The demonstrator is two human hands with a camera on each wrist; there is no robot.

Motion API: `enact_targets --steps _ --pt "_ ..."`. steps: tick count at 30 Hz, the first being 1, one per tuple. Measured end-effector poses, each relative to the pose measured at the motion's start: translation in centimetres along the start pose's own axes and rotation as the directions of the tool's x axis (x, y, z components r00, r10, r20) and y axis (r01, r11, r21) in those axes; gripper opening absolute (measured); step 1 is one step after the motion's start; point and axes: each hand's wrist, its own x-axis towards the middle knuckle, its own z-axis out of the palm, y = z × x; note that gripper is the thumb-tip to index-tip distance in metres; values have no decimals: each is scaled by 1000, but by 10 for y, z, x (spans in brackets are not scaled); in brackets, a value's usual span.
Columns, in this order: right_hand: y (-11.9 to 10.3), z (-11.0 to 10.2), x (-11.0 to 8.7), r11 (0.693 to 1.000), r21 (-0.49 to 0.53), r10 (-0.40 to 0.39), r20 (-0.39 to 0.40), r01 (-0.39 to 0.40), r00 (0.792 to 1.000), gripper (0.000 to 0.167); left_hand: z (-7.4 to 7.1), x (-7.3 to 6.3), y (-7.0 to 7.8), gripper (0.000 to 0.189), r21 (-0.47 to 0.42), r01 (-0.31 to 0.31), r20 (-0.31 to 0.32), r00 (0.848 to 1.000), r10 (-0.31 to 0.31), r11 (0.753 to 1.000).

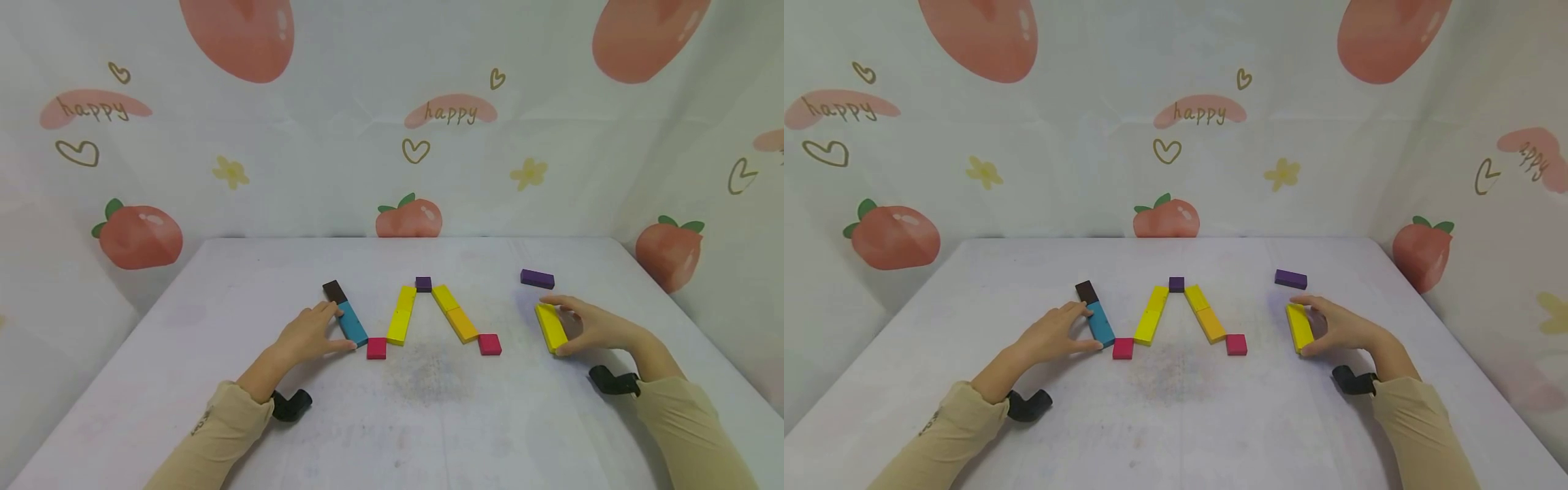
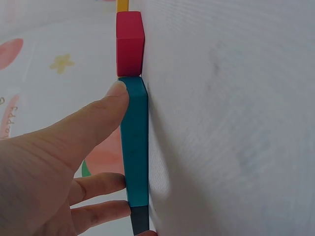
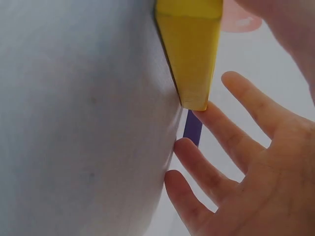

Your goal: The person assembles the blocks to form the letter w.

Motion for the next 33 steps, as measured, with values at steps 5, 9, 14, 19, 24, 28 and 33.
enact_targets --steps 5,9,14,19,24,28,33 --pt "-1 1 0 1000 -4 -20 -12 20 1000 85 1 1 -1 65 -11 4 1 1000 -4 1000" --pt "-4 3 0 999 -19 -34 -38 33 999 81 2 0 -1 65 -7 -4 -6 1000 4 1000" --pt "-7 3 3 997 -43 -60 -67 57 996 78 2 0 -1 65 -6 -6 -11 1000 5 1000" --pt "-6 4 6 997 -35 -78 -83 75 994 74 2 1 -1 65 2 -1 -8 1000 1 1000" --pt "-10 6 9 998 -19 -59 -99 58 993 73 2 1 0 66 6 1 -3 1000 -1 1000" --pt "-17 7 12 998 -19 -54 -122 52 991 71 2 0 0 65 5 0 -1 1000 0 1000" --pt "-23 11 16 998 -30 -63 -148 59 987 69 2 0 0 65 7 0 -1 1000 0 1000"
